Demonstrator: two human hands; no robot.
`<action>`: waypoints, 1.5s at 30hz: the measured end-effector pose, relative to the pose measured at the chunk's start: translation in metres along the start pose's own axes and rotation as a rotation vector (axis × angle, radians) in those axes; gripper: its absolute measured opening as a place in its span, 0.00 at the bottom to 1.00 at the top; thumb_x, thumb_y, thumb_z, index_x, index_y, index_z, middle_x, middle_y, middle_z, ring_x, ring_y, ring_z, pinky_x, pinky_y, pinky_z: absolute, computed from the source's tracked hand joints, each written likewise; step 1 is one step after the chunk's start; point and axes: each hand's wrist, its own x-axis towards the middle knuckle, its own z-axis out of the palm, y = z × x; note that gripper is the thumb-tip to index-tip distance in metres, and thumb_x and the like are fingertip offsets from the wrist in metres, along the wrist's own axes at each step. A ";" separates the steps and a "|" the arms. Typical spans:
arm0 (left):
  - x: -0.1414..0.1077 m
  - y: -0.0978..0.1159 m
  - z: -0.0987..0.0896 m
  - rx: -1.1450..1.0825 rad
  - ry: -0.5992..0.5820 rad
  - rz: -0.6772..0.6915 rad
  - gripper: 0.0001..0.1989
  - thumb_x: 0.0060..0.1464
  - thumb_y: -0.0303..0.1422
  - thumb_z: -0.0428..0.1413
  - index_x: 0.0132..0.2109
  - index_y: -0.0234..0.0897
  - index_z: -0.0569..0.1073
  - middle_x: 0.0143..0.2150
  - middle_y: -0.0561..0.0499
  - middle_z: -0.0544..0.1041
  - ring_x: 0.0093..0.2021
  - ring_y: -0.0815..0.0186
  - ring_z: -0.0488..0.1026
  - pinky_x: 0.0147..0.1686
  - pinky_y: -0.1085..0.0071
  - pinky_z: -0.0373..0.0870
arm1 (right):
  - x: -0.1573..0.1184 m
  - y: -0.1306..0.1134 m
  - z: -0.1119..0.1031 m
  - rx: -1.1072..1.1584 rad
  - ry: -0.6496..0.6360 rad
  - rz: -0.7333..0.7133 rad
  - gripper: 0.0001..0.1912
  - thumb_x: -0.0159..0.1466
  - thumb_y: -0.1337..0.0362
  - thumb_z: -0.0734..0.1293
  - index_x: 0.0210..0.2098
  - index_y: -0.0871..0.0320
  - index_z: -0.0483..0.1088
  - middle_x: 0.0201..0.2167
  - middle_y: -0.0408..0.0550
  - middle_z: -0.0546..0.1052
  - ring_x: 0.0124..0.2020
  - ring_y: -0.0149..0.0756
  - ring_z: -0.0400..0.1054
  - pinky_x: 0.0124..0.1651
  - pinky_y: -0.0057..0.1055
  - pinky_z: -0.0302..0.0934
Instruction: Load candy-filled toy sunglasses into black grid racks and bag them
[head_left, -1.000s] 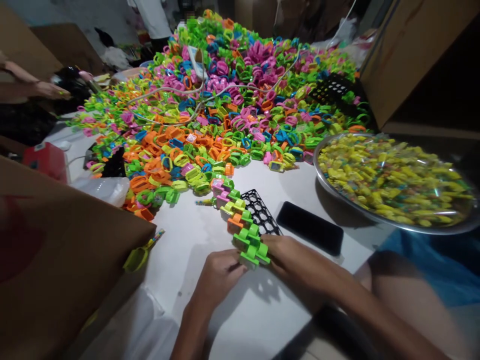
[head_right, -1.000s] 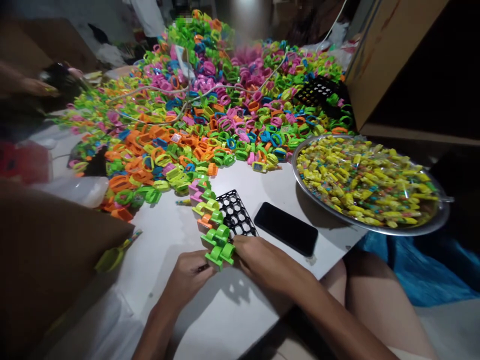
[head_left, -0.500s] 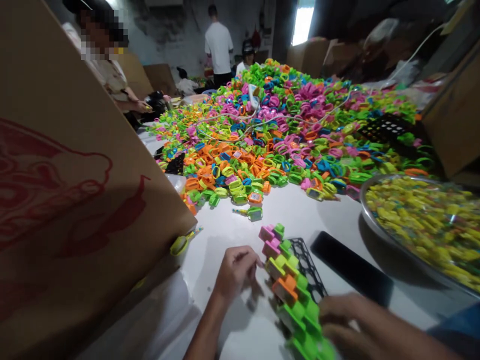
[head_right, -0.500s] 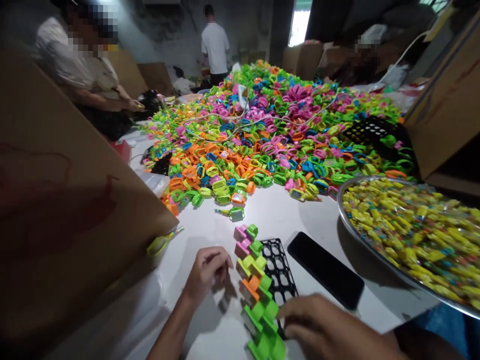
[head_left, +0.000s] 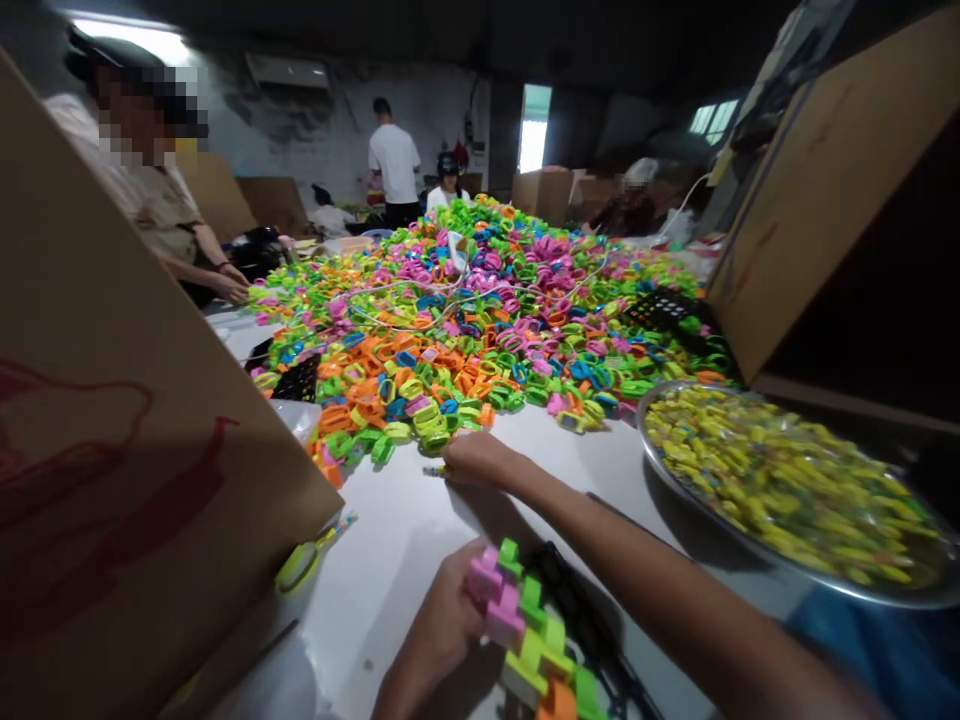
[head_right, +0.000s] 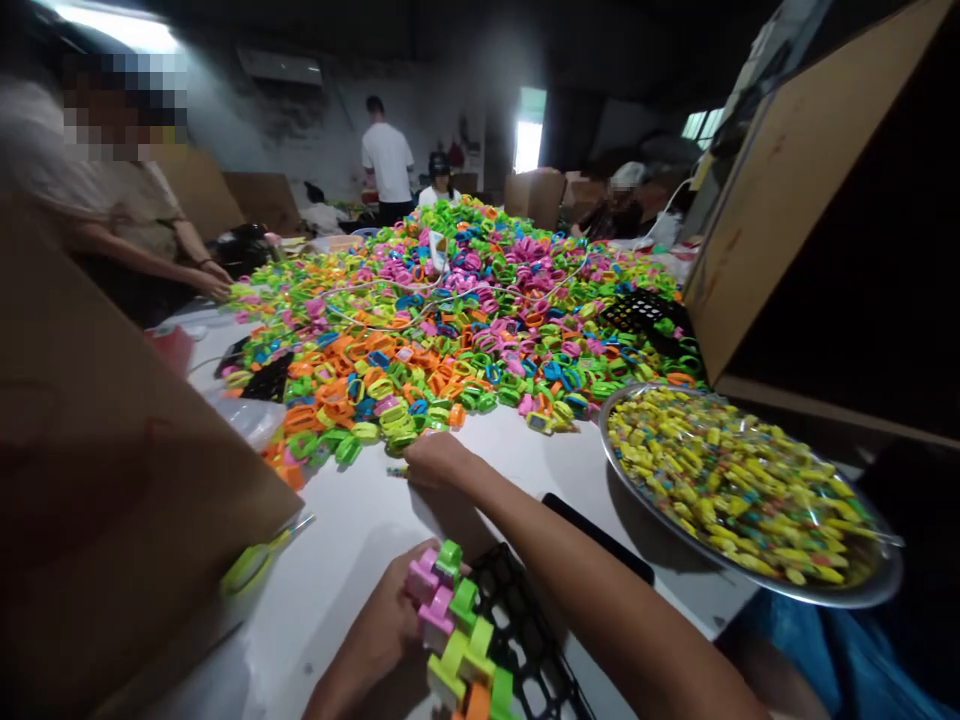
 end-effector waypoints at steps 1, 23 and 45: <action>-0.001 -0.001 0.000 -0.014 -0.014 -0.006 0.17 0.51 0.34 0.72 0.34 0.37 0.70 0.31 0.53 0.73 0.33 0.68 0.67 0.33 0.72 0.61 | -0.004 -0.001 -0.002 -0.001 -0.001 0.015 0.02 0.66 0.70 0.76 0.39 0.59 0.82 0.41 0.55 0.85 0.43 0.48 0.79 0.40 0.31 0.62; -0.009 0.006 0.003 0.184 -0.030 0.069 0.23 0.48 0.48 0.72 0.29 0.38 0.70 0.32 0.49 0.72 0.36 0.62 0.69 0.35 0.69 0.69 | -0.246 -0.009 0.084 1.037 0.389 0.453 0.19 0.69 0.45 0.70 0.36 0.55 0.71 0.30 0.46 0.77 0.33 0.43 0.71 0.35 0.32 0.63; -0.006 -0.010 -0.007 0.339 0.000 0.078 0.12 0.48 0.37 0.66 0.26 0.38 0.72 0.31 0.48 0.72 0.36 0.60 0.68 0.36 0.67 0.67 | -0.218 0.002 0.076 1.167 0.274 0.279 0.11 0.69 0.57 0.72 0.35 0.58 0.75 0.31 0.41 0.77 0.33 0.37 0.68 0.34 0.27 0.57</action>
